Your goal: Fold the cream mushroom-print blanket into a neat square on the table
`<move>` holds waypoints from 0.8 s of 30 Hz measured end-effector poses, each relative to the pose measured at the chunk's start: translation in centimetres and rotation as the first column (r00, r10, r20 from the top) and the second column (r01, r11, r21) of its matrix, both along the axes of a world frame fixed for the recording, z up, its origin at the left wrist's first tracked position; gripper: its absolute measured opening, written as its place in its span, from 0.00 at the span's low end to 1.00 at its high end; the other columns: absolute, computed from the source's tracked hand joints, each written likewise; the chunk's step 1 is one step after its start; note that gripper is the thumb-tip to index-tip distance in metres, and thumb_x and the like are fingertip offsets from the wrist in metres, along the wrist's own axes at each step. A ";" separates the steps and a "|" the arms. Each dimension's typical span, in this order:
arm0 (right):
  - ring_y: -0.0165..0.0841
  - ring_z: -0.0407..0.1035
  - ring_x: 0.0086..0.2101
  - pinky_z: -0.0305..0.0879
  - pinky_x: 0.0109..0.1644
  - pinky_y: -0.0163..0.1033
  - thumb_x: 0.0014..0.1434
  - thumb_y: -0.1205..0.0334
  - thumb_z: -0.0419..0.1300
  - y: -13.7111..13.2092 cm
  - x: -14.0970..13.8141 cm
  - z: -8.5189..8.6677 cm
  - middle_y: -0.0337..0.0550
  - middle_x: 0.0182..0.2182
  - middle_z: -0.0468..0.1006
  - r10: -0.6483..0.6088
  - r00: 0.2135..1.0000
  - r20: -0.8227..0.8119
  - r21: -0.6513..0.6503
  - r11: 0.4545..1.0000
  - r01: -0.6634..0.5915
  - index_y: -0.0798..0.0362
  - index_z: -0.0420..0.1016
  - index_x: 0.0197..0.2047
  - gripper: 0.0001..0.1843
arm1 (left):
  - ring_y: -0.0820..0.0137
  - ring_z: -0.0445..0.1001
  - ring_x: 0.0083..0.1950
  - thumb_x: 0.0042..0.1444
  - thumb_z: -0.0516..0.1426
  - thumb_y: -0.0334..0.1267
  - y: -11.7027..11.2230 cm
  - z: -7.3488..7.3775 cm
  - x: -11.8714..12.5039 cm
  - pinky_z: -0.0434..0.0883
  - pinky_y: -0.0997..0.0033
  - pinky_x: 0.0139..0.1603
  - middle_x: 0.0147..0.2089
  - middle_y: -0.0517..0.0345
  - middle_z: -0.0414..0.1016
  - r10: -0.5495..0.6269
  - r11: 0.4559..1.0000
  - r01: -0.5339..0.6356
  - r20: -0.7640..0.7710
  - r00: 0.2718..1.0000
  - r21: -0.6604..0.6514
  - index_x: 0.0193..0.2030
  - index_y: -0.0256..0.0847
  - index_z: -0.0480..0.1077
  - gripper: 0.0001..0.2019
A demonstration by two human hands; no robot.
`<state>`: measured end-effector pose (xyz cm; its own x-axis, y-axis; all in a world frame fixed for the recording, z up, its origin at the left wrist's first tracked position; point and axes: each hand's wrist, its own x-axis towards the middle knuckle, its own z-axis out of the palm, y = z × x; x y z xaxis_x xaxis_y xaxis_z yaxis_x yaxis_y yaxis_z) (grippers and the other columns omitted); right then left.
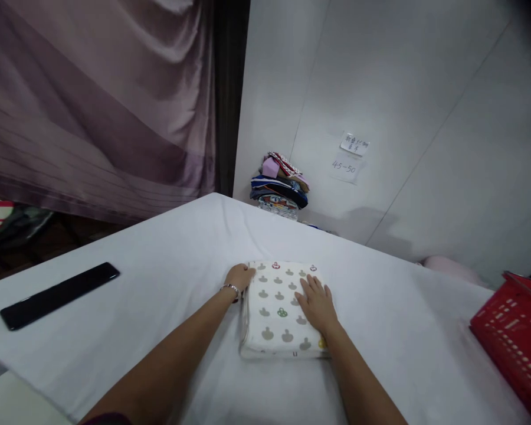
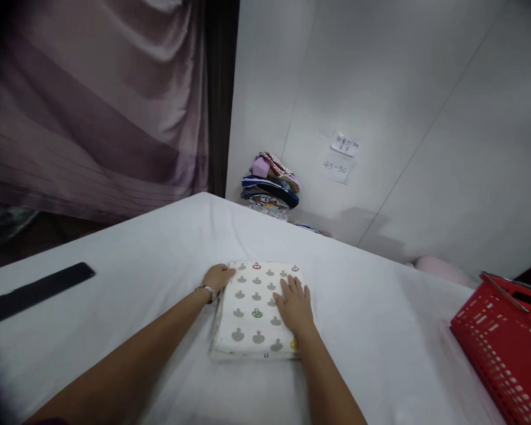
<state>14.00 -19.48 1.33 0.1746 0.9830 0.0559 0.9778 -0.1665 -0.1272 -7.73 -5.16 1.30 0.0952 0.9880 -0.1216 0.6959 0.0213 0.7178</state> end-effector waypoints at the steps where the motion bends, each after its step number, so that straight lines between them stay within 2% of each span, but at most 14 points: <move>1: 0.38 0.38 0.63 0.36 0.63 0.52 0.63 0.49 0.42 0.0 0.1 0.1 0.43 0.65 0.47 -0.001 1.000 -0.013 -0.006 1.000 0.001 0.49 0.54 0.63 0.28 | 0.67 0.70 0.30 0.48 0.53 0.43 0.0 0.0 0.0 0.58 0.73 0.27 0.25 0.54 0.73 -0.005 1.000 0.005 0.001 1.000 0.001 0.19 0.40 0.65 0.11; 4: 0.39 0.38 0.63 0.35 0.63 0.53 0.62 0.49 0.44 0.3 0.4 1.0 0.44 0.65 0.47 -0.012 0.996 -0.090 -0.084 0.996 0.005 0.48 0.54 0.63 0.28 | 0.67 0.70 0.30 0.48 0.53 0.44 0.1 0.1 -0.1 0.58 0.73 0.26 0.24 0.54 0.72 -0.018 1.000 0.018 0.011 1.000 0.001 0.18 0.40 0.65 0.13; 7: 0.41 0.37 0.63 0.36 0.62 0.55 0.62 0.48 0.45 1.4 0.0 2.7 0.47 0.65 0.45 -0.027 0.990 -0.140 -0.133 0.991 0.009 0.49 0.54 0.63 0.29 | 0.66 0.70 0.29 0.48 0.54 0.45 0.1 0.1 -0.1 0.57 0.73 0.25 0.23 0.54 0.72 -0.019 1.000 0.019 0.026 0.999 -0.005 0.18 0.40 0.65 0.13; 11: 0.38 0.30 0.64 0.31 0.64 0.52 0.63 0.44 0.40 3.9 -2.4 4.0 0.45 0.66 0.39 0.102 0.991 -0.092 0.026 0.995 -0.100 0.50 0.47 0.66 0.32 | 0.67 0.70 0.29 0.48 0.54 0.45 0.1 -0.1 -0.1 0.58 0.73 0.25 0.23 0.55 0.72 -0.013 0.999 0.015 0.049 0.999 -0.028 0.20 0.40 0.66 0.13; 13: 0.37 0.30 0.64 0.30 0.64 0.51 0.63 0.43 0.38 5.0 -4.0 3.6 0.44 0.66 0.39 0.181 0.980 -0.076 0.042 0.983 -0.178 0.51 0.44 0.66 0.33 | 0.68 0.70 0.28 0.48 0.54 0.45 0.2 -0.2 -0.1 0.58 0.73 0.25 0.23 0.55 0.72 -0.010 0.999 0.013 0.064 0.998 -0.042 0.20 0.40 0.66 0.13; 16: 0.38 0.33 0.64 0.31 0.64 0.52 0.63 0.43 0.37 6.0 -5.5 2.1 0.45 0.66 0.41 0.246 0.967 -0.067 -0.029 0.968 -0.248 0.52 0.44 0.66 0.33 | 0.69 0.70 0.28 0.47 0.55 0.45 0.4 -0.3 -0.2 0.59 0.74 0.26 0.23 0.56 0.71 -0.002 0.998 0.009 0.097 0.995 -0.066 0.19 0.39 0.66 0.13; 20: 0.38 0.35 0.64 0.32 0.64 0.52 0.64 0.43 0.38 6.0 -5.7 0.4 0.45 0.66 0.42 0.251 0.968 -0.019 -0.035 0.967 -0.251 0.51 0.45 0.66 0.33 | 0.71 0.68 0.25 0.47 0.57 0.44 0.6 -0.3 -0.4 0.60 0.75 0.24 0.18 0.59 0.68 0.013 0.991 0.011 0.180 0.984 -0.136 0.18 0.39 0.66 0.13; 24: 0.37 0.35 0.64 0.31 0.64 0.51 0.64 0.44 0.39 5.9 -5.3 0.4 0.43 0.66 0.43 0.236 0.971 -0.023 -0.018 0.971 -0.237 0.50 0.45 0.66 0.32 | 0.74 0.61 0.17 0.49 0.55 0.50 0.7 -0.3 -0.6 0.57 0.74 0.19 0.12 0.64 0.60 0.044 0.973 0.017 0.261 0.964 -0.228 0.17 0.40 0.62 0.18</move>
